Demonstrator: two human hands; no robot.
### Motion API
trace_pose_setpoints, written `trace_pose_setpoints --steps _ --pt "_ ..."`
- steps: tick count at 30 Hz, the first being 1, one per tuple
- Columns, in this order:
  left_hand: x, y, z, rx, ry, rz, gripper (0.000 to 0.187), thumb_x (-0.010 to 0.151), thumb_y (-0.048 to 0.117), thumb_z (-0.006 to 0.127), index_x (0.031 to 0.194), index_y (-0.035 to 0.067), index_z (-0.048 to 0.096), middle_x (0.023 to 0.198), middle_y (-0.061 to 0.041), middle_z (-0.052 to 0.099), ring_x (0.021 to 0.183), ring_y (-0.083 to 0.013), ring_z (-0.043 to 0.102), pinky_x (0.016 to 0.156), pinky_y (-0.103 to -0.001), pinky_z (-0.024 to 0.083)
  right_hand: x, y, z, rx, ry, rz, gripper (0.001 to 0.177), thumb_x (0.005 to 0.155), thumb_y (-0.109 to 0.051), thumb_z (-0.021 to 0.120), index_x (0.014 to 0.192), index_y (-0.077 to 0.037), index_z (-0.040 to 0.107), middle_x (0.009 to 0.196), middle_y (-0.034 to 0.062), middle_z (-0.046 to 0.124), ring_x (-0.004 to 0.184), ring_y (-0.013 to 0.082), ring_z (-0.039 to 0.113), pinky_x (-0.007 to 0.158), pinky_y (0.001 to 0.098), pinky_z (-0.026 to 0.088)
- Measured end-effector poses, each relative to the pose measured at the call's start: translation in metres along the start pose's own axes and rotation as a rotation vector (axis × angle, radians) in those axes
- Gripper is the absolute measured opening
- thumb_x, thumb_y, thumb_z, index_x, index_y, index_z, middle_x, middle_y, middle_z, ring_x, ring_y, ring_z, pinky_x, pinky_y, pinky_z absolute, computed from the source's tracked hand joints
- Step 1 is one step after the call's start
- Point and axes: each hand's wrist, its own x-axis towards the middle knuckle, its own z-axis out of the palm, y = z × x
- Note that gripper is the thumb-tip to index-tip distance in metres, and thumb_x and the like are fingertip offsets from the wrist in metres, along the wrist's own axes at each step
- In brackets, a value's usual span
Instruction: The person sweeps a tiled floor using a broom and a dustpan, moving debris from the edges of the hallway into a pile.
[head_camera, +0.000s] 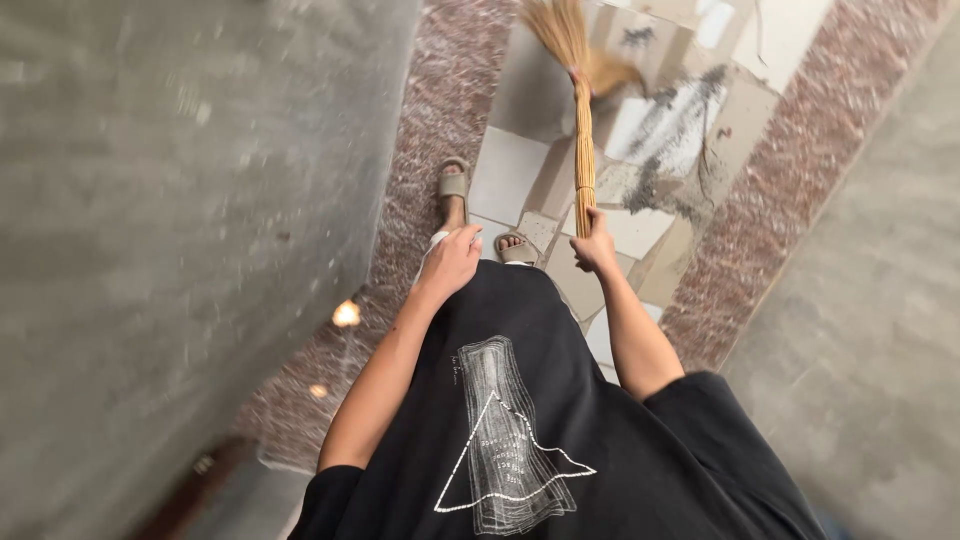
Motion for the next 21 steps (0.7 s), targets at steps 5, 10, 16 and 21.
trace_pose_setpoints --steps 5,10,16,21 --pt "0.079 -0.011 0.016 0.033 -0.212 0.176 0.034 0.1 0.022 0.055 0.127 0.004 0.064 0.118 -0.023 0.069 0.107 -0.0412 0.066 0.091 -0.048 0.052 -0.044 0.06 -0.021 0.039 0.231 0.064 0.078 0.075 -0.016 0.075 0.147 -0.014 0.044 0.085 0.0111 0.069 0.054 0.0213 0.068 0.052 0.0371 0.059" --pt "0.152 -0.002 0.021 0.101 -0.413 0.442 0.03 0.101 0.022 0.056 0.124 0.004 0.065 0.113 -0.022 0.071 0.105 -0.04 0.067 0.091 -0.047 0.053 -0.165 0.115 0.026 0.449 0.263 0.225 0.054 0.081 -0.014 0.074 0.133 -0.007 0.062 0.075 0.0077 0.065 0.05 0.0164 0.058 0.046 0.0333 0.048" --pt "0.227 0.018 0.018 0.343 -0.669 0.568 0.031 0.099 0.023 0.058 0.125 0.008 0.065 0.108 -0.022 0.07 0.1 -0.042 0.067 0.086 -0.051 0.053 -0.31 0.074 0.118 0.818 0.39 0.554 0.046 0.084 -0.009 0.066 0.129 -0.005 0.058 0.074 0.0088 0.063 0.046 0.0195 0.058 0.042 0.0349 0.049" --pt "0.242 0.004 0.028 0.366 -0.732 0.641 0.03 0.098 0.023 0.058 0.123 0.008 0.065 0.107 -0.022 0.07 0.098 -0.0419 0.067 0.086 -0.051 0.054 -0.29 0.039 0.154 1.168 0.348 0.742 0.023 0.088 -0.01 0.068 0.103 -0.002 0.052 0.071 0.0079 0.056 0.048 0.0214 0.055 0.041 0.0356 0.048"
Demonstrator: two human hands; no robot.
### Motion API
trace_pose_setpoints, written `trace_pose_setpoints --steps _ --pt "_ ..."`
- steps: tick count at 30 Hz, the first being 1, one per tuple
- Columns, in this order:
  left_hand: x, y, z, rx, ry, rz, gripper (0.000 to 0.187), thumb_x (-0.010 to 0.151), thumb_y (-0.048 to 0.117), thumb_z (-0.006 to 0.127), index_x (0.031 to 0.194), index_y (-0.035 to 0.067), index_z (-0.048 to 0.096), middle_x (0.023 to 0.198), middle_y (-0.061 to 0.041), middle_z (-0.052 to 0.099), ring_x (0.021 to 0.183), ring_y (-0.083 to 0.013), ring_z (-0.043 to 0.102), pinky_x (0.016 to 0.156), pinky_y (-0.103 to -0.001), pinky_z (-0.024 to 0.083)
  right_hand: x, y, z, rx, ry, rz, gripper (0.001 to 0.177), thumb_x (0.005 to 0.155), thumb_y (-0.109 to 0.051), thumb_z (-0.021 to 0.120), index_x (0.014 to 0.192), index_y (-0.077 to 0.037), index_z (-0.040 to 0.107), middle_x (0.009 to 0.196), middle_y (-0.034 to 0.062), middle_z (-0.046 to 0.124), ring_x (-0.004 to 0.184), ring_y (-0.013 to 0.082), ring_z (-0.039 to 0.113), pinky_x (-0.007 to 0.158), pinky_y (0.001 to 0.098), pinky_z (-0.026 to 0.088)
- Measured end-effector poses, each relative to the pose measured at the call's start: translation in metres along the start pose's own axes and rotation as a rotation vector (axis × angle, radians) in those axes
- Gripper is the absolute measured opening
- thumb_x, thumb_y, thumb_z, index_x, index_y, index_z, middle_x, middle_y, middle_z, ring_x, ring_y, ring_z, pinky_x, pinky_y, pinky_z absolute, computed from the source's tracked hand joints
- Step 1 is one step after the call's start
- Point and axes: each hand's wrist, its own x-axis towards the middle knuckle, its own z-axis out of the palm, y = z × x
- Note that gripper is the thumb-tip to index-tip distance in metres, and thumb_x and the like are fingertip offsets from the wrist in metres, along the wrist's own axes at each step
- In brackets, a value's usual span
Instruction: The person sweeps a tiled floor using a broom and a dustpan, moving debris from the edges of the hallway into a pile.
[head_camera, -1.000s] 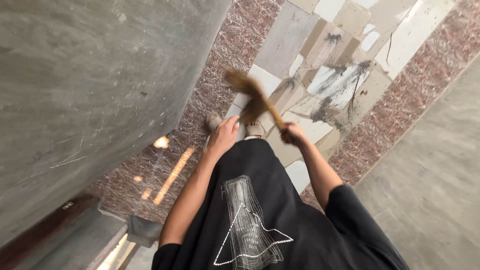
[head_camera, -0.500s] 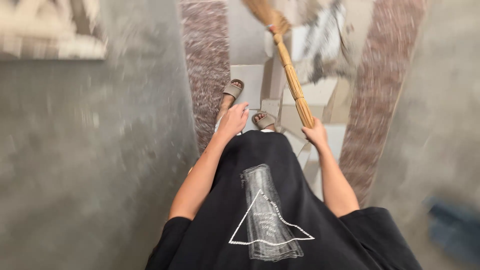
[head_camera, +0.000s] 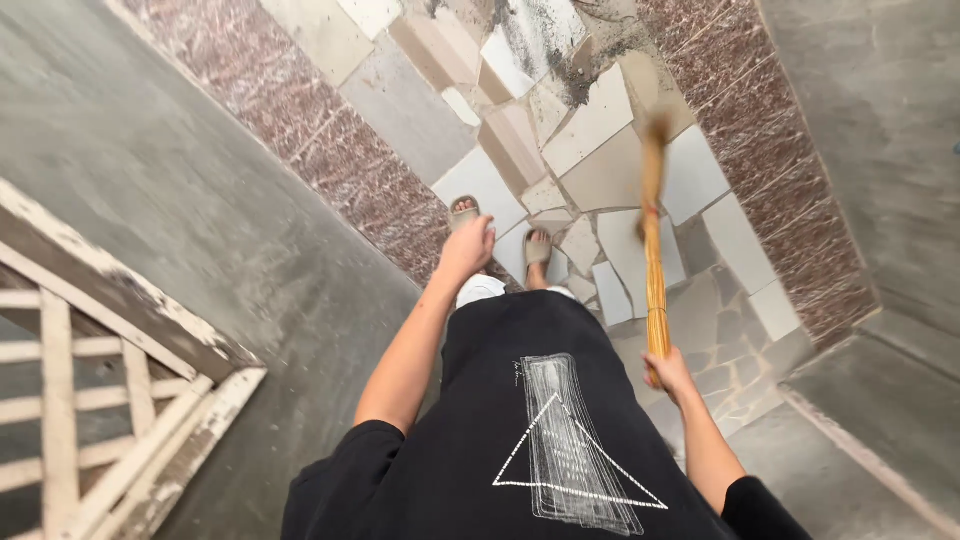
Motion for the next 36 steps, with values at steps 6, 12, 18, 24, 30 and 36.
trace_pose_setpoints --steps 6,12,18,24,30,36 --pt "-0.012 0.004 0.006 0.006 -0.124 -0.008 0.031 0.098 0.024 0.059 0.124 0.008 0.065 0.11 -0.023 0.069 0.101 -0.042 0.068 0.088 -0.05 0.054 0.125 -0.074 0.088 0.606 -0.233 0.213 0.017 0.087 -0.009 0.063 0.1 -0.011 0.052 0.07 0.0057 0.055 0.052 0.0183 0.054 0.045 0.0304 0.048" --pt "0.013 0.01 -0.013 0.005 -0.151 -0.021 0.031 0.097 0.022 0.058 0.123 0.008 0.066 0.113 -0.022 0.07 0.105 -0.0415 0.067 0.09 -0.05 0.053 0.179 -0.149 0.156 0.508 -0.466 0.19 0.019 0.087 -0.022 0.065 0.089 -0.009 0.052 0.064 0.0018 0.055 0.044 0.0145 0.053 0.038 0.0273 0.044" --pt "0.079 0.05 -0.006 0.09 -0.121 0.226 0.031 0.099 0.022 0.058 0.124 0.004 0.064 0.117 -0.025 0.069 0.108 -0.0427 0.065 0.092 -0.049 0.051 0.157 -0.157 0.105 0.629 -0.523 0.034 0.023 0.09 -0.017 0.067 0.106 -0.006 0.053 0.076 0.0062 0.062 0.05 0.0115 0.055 0.041 0.0231 0.046" --pt "0.125 0.1 0.016 0.101 -0.21 0.183 0.031 0.1 0.023 0.057 0.125 0.005 0.064 0.111 -0.024 0.07 0.105 -0.0428 0.066 0.091 -0.049 0.051 0.055 -0.073 -0.028 0.669 -0.273 -0.106 0.086 0.084 -0.004 0.063 0.161 -0.028 0.033 0.089 0.0133 0.063 0.052 0.0154 0.053 0.039 0.0255 0.044" --pt "0.13 0.108 0.053 0.154 -0.16 0.142 0.029 0.099 0.022 0.059 0.123 0.006 0.066 0.109 -0.024 0.071 0.103 -0.0438 0.066 0.09 -0.05 0.052 0.078 -0.039 -0.128 0.562 -0.017 -0.009 0.09 0.086 -0.003 0.061 0.162 -0.036 0.025 0.083 0.0098 0.057 0.054 0.0182 0.053 0.043 0.031 0.046" --pt "0.112 0.127 0.083 0.115 -0.046 0.052 0.029 0.098 0.02 0.06 0.122 0.003 0.065 0.108 -0.024 0.071 0.101 -0.0411 0.068 0.088 -0.048 0.053 0.232 -0.128 -0.159 0.397 0.026 0.078 0.04 0.085 -0.004 0.058 0.122 -0.018 0.046 0.089 0.0084 0.057 0.059 0.0223 0.057 0.046 0.0369 0.052"
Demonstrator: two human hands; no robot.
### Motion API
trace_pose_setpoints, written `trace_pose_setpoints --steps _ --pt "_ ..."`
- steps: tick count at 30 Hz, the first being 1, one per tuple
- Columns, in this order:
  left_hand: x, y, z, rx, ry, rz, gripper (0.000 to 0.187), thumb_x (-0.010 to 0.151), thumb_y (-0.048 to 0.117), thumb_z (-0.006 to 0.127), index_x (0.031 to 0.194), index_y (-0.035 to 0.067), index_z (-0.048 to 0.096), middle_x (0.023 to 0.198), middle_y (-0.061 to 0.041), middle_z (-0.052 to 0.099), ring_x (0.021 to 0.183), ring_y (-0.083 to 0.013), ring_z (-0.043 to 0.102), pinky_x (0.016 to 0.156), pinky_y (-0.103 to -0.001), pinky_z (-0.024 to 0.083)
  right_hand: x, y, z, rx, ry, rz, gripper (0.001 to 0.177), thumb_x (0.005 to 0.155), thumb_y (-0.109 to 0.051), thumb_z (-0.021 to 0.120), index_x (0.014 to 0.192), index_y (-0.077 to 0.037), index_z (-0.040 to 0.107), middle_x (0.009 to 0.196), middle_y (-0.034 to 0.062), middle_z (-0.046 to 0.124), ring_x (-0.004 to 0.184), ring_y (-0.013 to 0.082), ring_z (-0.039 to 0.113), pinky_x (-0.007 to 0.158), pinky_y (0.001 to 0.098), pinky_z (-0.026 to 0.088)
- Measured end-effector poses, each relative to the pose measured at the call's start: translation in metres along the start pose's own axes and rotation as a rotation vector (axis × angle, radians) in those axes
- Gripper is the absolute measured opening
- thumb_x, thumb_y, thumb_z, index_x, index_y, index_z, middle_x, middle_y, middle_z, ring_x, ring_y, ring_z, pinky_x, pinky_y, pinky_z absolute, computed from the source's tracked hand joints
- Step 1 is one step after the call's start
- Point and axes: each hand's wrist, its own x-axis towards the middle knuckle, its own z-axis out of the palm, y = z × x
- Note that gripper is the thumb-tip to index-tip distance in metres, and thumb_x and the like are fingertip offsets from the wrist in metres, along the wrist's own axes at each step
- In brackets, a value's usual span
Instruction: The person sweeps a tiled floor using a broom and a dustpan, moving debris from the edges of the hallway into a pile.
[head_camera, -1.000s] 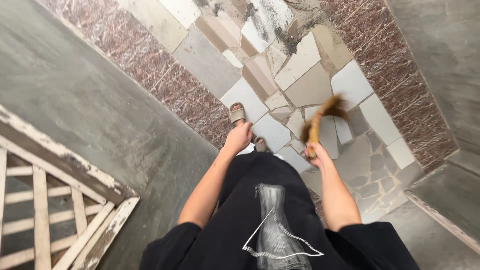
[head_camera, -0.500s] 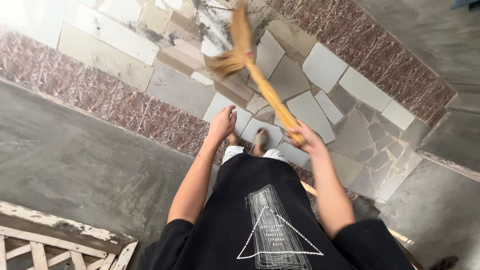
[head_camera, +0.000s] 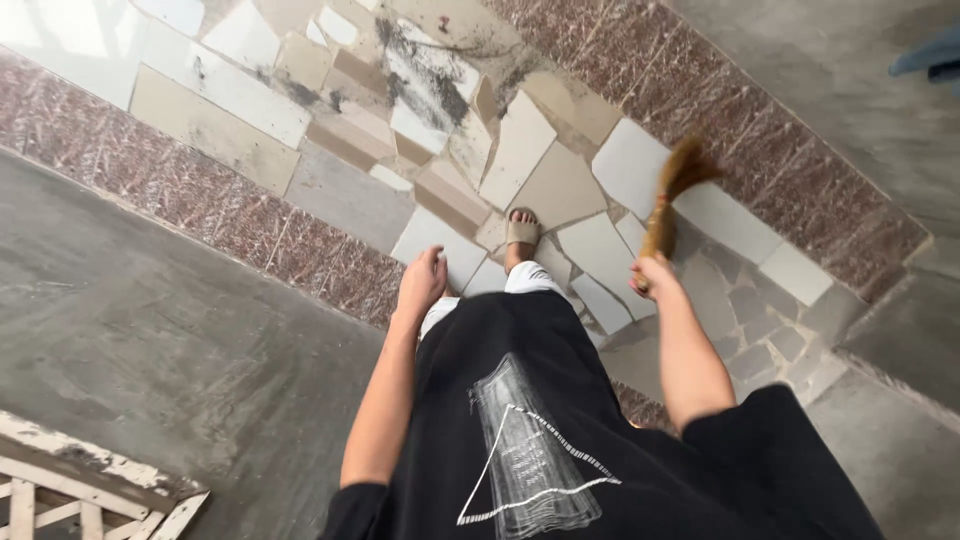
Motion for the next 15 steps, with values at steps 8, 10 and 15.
trace_pose_setpoints --steps 8,10,15 --pt "0.007 0.071 -0.01 -0.072 0.021 -0.186 0.03 0.1 0.021 0.059 0.125 0.004 0.065 0.11 -0.021 0.072 0.095 -0.0369 0.072 0.085 -0.045 0.056 0.039 -0.044 0.173 -0.109 -0.282 -0.014 0.082 0.077 0.006 0.056 0.147 -0.03 0.033 0.081 0.0065 0.057 0.052 0.0204 0.056 0.041 0.0385 0.05" --pt "0.014 0.082 -0.015 -0.042 0.0 -0.158 0.031 0.1 0.021 0.06 0.125 0.003 0.065 0.112 -0.023 0.071 0.098 -0.0397 0.07 0.085 -0.046 0.055 0.014 -0.051 0.183 -0.12 -0.326 -0.012 0.085 0.081 0.003 0.057 0.154 -0.031 0.029 0.081 0.0088 0.056 0.051 0.02 0.053 0.04 0.0365 0.047" --pt "0.041 0.063 -0.019 -0.042 -0.071 -0.124 0.033 0.099 0.022 0.06 0.127 0.005 0.064 0.112 -0.023 0.071 0.099 -0.0404 0.07 0.086 -0.046 0.055 -0.028 -0.03 0.135 0.048 -0.442 -0.141 0.094 0.085 0.0 0.062 0.165 -0.027 0.022 0.093 0.0096 0.058 0.063 0.0145 0.057 0.041 0.0297 0.047"
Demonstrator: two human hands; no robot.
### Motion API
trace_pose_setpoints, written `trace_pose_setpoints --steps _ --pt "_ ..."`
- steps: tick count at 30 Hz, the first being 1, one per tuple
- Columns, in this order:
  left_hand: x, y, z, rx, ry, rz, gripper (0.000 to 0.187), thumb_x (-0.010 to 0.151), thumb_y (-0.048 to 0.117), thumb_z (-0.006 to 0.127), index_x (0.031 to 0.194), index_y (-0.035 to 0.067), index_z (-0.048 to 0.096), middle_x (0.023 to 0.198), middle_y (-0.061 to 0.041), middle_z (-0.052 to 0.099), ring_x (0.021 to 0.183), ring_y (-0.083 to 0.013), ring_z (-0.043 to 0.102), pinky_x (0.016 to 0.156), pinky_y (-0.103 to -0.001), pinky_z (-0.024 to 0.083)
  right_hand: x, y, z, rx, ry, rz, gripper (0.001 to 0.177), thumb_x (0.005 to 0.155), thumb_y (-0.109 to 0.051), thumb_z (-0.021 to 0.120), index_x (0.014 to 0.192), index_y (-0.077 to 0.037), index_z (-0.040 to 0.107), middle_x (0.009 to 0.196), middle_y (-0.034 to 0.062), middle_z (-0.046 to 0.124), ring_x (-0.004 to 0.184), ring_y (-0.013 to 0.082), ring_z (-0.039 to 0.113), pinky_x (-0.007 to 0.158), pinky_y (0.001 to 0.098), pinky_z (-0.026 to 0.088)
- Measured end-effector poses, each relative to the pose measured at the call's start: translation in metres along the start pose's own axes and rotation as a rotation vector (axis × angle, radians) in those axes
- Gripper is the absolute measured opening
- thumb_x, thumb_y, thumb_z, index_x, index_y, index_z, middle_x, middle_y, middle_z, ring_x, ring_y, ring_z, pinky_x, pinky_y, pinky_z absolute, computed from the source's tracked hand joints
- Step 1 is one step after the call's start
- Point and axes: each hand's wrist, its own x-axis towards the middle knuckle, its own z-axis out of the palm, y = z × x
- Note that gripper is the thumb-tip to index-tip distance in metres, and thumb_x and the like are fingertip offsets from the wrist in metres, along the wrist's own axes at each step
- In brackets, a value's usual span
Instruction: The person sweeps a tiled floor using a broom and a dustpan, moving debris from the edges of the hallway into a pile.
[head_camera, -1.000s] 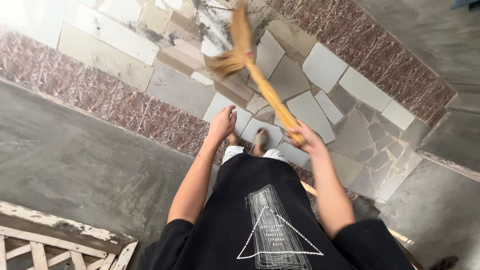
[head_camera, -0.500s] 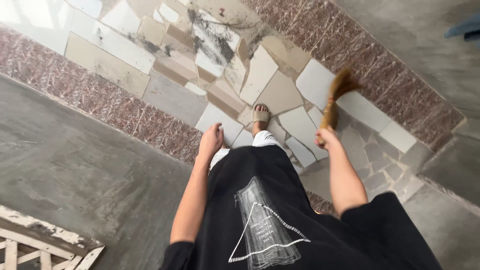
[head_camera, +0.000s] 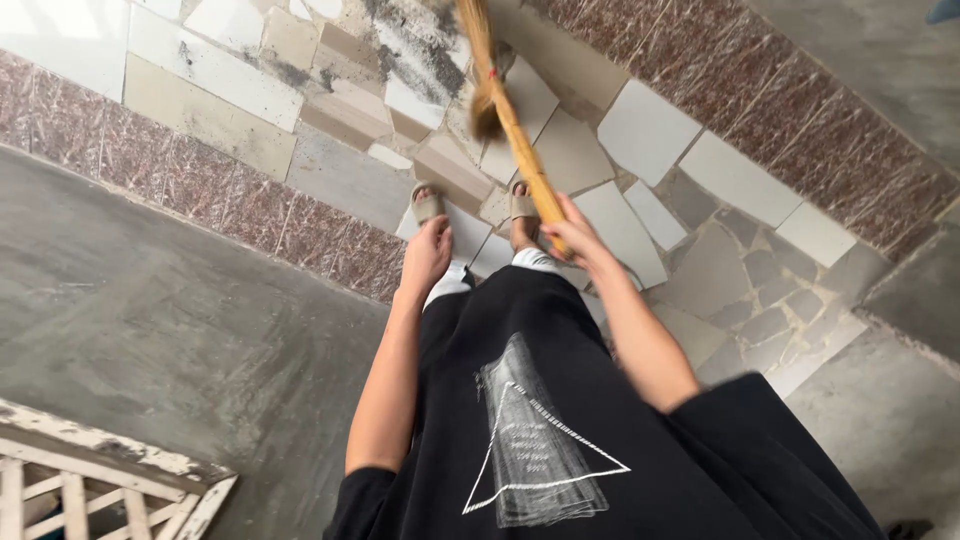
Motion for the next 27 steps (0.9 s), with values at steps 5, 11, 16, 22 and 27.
trace_pose_setpoints --steps 5,11,16,22,27 --pt "0.042 -0.05 -0.005 0.042 -0.042 0.173 0.032 0.098 0.021 0.061 0.124 0.004 0.065 0.114 -0.026 0.07 0.104 -0.0445 0.067 0.088 -0.05 0.053 -0.098 0.092 -0.028 -0.696 0.136 -1.132 0.111 0.079 0.012 0.074 0.172 -0.024 0.024 0.132 0.0294 0.052 0.106 0.043 0.061 0.077 0.0498 0.054" --pt "0.071 -0.093 -0.047 0.113 -0.206 0.173 0.034 0.095 0.025 0.06 0.123 0.007 0.066 0.106 -0.025 0.071 0.1 -0.0448 0.067 0.086 -0.051 0.053 -0.134 0.135 0.015 -0.088 0.448 0.042 0.096 0.082 0.003 0.063 0.16 -0.031 0.018 0.102 0.0032 0.064 0.049 0.0207 0.056 0.038 0.0355 0.044" --pt "0.052 -0.127 -0.096 0.125 -0.16 0.156 0.033 0.097 0.024 0.059 0.123 0.006 0.067 0.108 -0.027 0.071 0.1 -0.0458 0.067 0.087 -0.051 0.053 -0.037 0.105 0.085 0.11 0.416 0.213 0.055 0.088 0.001 0.063 0.133 -0.021 0.042 0.084 0.0088 0.054 0.054 0.0192 0.055 0.044 0.0369 0.051" --pt "0.036 -0.149 -0.127 0.034 -0.136 0.065 0.034 0.096 0.023 0.058 0.123 0.003 0.066 0.112 -0.025 0.071 0.101 -0.0426 0.069 0.088 -0.049 0.054 0.055 0.09 0.192 0.186 0.079 0.262 0.057 0.089 -0.003 0.06 0.14 -0.025 0.045 0.081 0.009 0.054 0.057 0.0202 0.055 0.044 0.034 0.048" --pt "0.041 -0.146 -0.113 0.079 -0.183 0.114 0.034 0.097 0.024 0.058 0.123 0.003 0.066 0.109 -0.026 0.071 0.101 -0.0446 0.068 0.089 -0.051 0.053 0.03 0.073 0.212 0.155 0.026 0.211 0.082 0.091 -0.005 0.061 0.159 -0.035 0.027 0.082 0.008 0.055 0.052 0.0157 0.052 0.042 0.0302 0.044"
